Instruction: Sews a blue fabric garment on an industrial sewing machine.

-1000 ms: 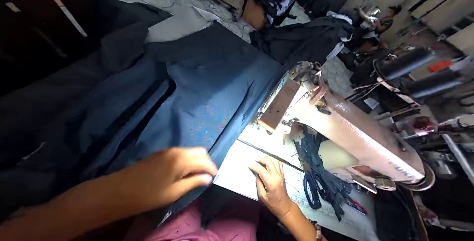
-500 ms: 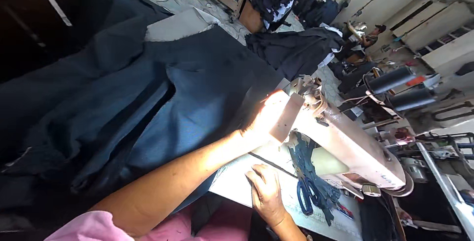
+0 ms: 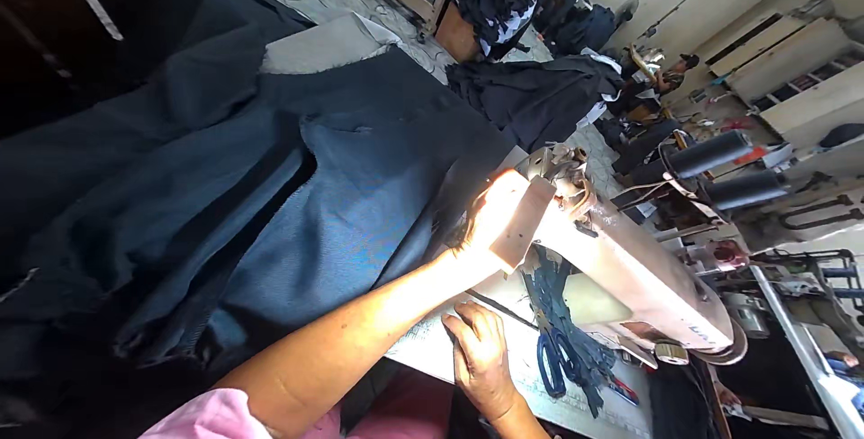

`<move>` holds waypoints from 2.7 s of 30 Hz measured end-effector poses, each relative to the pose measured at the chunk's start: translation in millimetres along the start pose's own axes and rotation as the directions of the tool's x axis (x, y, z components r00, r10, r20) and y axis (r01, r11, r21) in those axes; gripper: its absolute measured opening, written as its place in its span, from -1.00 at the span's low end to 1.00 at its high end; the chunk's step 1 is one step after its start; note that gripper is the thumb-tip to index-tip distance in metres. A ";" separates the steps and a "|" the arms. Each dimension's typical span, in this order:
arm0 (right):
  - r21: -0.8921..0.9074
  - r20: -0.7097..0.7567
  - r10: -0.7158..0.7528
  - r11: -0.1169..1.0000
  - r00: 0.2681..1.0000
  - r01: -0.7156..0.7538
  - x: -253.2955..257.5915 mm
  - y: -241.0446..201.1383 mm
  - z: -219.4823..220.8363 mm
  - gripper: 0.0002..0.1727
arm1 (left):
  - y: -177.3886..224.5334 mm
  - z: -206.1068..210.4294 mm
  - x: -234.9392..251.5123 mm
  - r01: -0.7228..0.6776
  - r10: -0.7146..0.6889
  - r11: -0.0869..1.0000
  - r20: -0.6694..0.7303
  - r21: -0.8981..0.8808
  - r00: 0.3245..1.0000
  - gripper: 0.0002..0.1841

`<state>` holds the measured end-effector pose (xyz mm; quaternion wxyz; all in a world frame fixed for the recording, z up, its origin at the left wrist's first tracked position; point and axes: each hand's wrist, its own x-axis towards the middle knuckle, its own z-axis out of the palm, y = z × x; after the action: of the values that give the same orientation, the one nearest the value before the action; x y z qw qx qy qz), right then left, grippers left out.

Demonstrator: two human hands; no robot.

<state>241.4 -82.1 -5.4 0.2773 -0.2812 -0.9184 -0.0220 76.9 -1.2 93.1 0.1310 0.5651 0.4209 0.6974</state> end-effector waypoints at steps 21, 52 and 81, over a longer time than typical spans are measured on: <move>0.594 0.047 0.497 0.684 0.867 -0.424 64.9 -16.5 -27.7 -0.78 | -4.4 -109.3 -31.2 -0.178 -0.043 0.934 0.591 0.310 0.805 -0.72; 0.731 0.422 0.459 0.338 0.782 -0.593 12.4 -39.9 -33.7 -0.70 | -43.2 -75.6 -22.9 0.020 -0.215 0.940 0.546 0.341 0.809 -0.64; 0.075 0.300 0.538 0.810 0.788 -0.582 -40.9 -7.5 -113.9 -0.64 | -61.6 -62.6 -64.8 -0.543 0.505 0.808 0.744 -0.230 0.437 -0.75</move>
<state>322.2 -131.4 70.3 0.1683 -0.5181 -0.8202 0.1744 23.8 -33.6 3.4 0.0647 0.9126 0.1405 0.3786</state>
